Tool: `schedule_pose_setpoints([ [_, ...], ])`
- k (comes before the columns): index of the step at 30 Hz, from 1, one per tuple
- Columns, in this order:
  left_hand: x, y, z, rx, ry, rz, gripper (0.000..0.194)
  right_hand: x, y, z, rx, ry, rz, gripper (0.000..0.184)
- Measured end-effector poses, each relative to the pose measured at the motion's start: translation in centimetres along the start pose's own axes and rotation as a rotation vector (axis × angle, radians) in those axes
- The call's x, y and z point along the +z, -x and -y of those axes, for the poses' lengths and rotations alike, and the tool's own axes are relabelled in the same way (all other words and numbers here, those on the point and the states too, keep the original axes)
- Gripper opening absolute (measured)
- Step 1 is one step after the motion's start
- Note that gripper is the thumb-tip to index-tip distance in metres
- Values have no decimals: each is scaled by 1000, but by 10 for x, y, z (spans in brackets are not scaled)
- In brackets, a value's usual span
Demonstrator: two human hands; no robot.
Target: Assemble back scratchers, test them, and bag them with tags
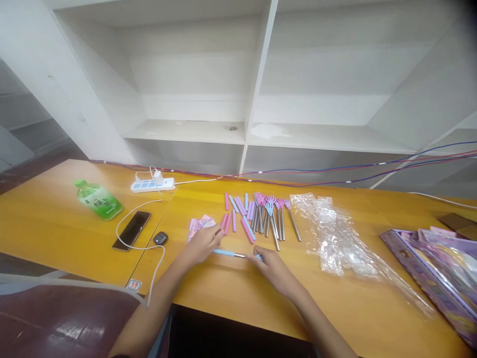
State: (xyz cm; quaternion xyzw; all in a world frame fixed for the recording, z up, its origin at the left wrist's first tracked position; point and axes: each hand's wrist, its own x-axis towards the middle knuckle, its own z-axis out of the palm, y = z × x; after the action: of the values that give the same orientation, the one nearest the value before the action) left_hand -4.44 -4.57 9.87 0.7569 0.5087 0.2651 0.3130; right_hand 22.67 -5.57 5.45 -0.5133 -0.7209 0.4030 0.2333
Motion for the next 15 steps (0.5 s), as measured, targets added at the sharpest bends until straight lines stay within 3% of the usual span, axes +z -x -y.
schedule_pose_setpoints([
  [3,0,15,-1,-18,-202,238,40,-4,7,2,21,151,120,45],
  [6,17,28,-5,43,-381,348,33,1,7,10,-67,324,125,31],
  [8,32,30,-7,89,-510,334,30,10,2,16,-130,547,62,20],
  [11,46,23,-10,132,-614,256,31,23,-9,23,-188,848,-82,21],
  [15,50,10,-11,182,-581,178,29,26,-21,28,-295,929,-132,15],
])
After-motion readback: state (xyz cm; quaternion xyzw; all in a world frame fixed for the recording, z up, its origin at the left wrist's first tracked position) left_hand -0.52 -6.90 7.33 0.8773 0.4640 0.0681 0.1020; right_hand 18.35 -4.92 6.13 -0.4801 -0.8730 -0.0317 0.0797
